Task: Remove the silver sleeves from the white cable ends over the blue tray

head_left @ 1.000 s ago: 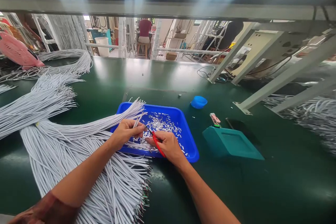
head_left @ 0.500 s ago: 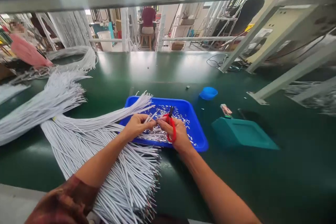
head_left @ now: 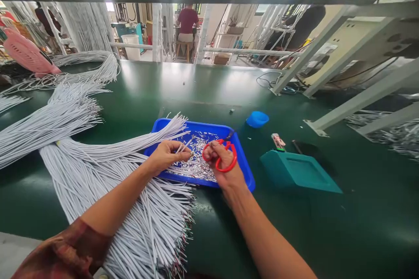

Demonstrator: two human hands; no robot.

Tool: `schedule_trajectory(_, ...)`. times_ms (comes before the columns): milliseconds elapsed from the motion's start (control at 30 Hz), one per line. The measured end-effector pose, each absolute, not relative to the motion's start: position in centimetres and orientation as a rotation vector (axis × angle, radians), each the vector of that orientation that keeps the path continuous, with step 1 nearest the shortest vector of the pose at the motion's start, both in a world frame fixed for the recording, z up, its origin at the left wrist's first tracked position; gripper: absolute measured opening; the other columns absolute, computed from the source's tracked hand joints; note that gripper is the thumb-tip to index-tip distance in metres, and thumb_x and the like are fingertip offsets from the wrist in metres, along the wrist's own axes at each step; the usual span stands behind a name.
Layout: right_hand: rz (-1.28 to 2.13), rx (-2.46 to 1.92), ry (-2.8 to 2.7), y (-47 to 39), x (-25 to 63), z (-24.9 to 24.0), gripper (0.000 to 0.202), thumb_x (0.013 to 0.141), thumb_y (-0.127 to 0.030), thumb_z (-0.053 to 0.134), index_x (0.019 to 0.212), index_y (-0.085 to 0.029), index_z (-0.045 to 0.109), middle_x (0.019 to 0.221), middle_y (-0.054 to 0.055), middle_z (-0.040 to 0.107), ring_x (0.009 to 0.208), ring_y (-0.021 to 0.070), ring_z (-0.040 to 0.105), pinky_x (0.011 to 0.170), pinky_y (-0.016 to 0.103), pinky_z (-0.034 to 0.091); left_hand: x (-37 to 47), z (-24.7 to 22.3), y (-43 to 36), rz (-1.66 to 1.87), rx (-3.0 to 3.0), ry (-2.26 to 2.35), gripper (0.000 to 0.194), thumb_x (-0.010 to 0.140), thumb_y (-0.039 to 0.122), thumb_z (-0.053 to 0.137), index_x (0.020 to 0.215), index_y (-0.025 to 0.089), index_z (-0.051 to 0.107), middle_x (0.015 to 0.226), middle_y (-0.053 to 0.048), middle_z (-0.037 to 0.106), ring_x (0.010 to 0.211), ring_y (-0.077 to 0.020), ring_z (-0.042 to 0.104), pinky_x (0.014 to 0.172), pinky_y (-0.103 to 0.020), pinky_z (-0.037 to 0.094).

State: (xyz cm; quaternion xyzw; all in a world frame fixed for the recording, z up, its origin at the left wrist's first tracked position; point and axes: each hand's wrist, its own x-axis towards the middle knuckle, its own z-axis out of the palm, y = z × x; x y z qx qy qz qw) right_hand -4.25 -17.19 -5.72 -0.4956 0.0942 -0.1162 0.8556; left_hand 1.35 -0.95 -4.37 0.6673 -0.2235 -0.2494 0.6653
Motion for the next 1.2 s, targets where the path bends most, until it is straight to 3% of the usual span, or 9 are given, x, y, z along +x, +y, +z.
schedule_trajectory(133,-0.343,-1.356,0.253,-18.6,-4.6,-5.8,0.032,0.068,-0.041,0.069,0.055,-0.017,0.053,0.051,-0.004,0.044,0.048,0.0079,0.036,0.048,0.024,0.029,1.5,-4.9,-1.0,-0.556,1.557,-0.487,0.027,0.065,0.033,0.074,0.078,0.011,0.068,0.066,-0.002,0.06,0.062,-0.0105,0.051,0.061,-0.023,0.039)
schedule_trajectory(267,-0.284,-1.591,0.142,-18.4,-5.0,-5.9,0.025,0.066,-0.039,0.072,0.079,-0.018,0.067,0.069,0.0,0.06,0.063,0.0122,0.049,0.058,0.025,0.037,1.4,-5.0,-1.0,-0.46,1.634,-0.642,0.023,0.067,0.03,0.073,0.081,0.013,0.071,0.073,-0.003,0.06,0.068,-0.0124,0.053,0.063,-0.023,0.04)
schedule_trajectory(367,-0.342,-1.742,0.066,-18.0,-5.3,-5.8,0.021,0.071,-0.038,0.068,0.078,-0.018,0.067,0.072,0.001,0.062,0.067,0.0136,0.052,0.063,0.025,0.04,1.0,-4.5,-1.0,-0.376,1.739,-0.793,0.02,0.07,0.03,0.07,0.083,0.014,0.073,0.078,-0.005,0.062,0.074,-0.0144,0.055,0.066,-0.023,0.041)
schedule_trajectory(467,-0.392,-1.798,0.091,-17.7,-5.5,-5.7,0.023,0.071,-0.039,0.067,0.066,-0.017,0.062,0.061,-0.002,0.055,0.057,0.011,0.046,0.056,0.024,0.036,0.5,-4.2,-1.3,-0.329,1.782,-0.74,0.027,0.072,0.034,0.069,0.089,0.015,0.072,0.083,-0.006,0.063,0.073,-0.0145,0.055,0.063,-0.023,0.04)
schedule_trajectory(567,-0.327,-1.739,0.096,-17.9,-5.5,-5.5,0.028,0.074,-0.043,0.063,0.066,-0.017,0.059,0.056,-0.003,0.048,0.052,0.0096,0.04,0.049,0.023,0.032,0.2,-4.2,-1.8,-0.31,1.727,-0.563,0.028,0.068,0.035,0.072,0.084,0.012,0.072,0.072,-0.004,0.062,0.061,-0.0112,0.05,0.055,-0.022,0.036)
schedule_trajectory(733,-0.267,-2.039,-0.092,-19.1,-5.4,-4.7,0.026,0.079,-0.044,0.057,0.079,-0.018,0.061,0.078,0.002,0.059,0.072,0.0151,0.052,0.062,0.024,0.039,0.2,-4.1,-2.0,-0.375,1.479,-0.409,0.026,0.068,0.033,0.073,0.081,0.01,0.069,0.059,-0.001,0.059,0.056,-0.0098,0.05,0.056,-0.022,0.038)
schedule_trajectory(967,-0.208,-2.414,-0.169,-19.5,-5.5,-5.0,0.044,0.082,-0.05,0.051,0.053,-0.016,0.046,0.055,-0.001,0.044,0.054,0.0101,0.037,0.051,0.023,0.026,0.6,-4.1,-1.4,-0.459,1.378,-0.363,0.031,0.069,0.036,0.071,0.086,0.01,0.066,0.052,0.005,0.042,0.045,-0.0036,0.031,0.043,-0.017,0.024)
schedule_trajectory(1100,-0.242,-2.419,-0.17,-19.5,-5.5,-5.4,0.051,0.081,-0.051,0.05,0.05,-0.017,0.031,0.051,-0.003,0.034,0.05,0.0083,0.029,0.049,0.023,0.02,0.3,-3.8,-1.5,-0.299,1.558,-0.452,0.026,0.073,0.035,0.067,0.085,0.012,0.069,0.063,0.0,0.055,0.056,-0.0075,0.043,0.051,-0.02,0.034)
schedule_trajectory(1200,-0.264,-2.45,-0.153,-19.5,-5.6,-5.5,0.052,0.08,-0.052,0.051,0.05,-0.016,0.028,0.05,-0.003,0.033,0.049,0.0078,0.028,0.049,0.024,0.017,0.1,-3.5,-1.6,-0.093,1.738,-0.543,0.019,0.075,0.03,0.064,0.082,0.014,0.07,0.073,-0.003,0.061,0.065,-0.0112,0.051,0.06,-0.022,0.038)
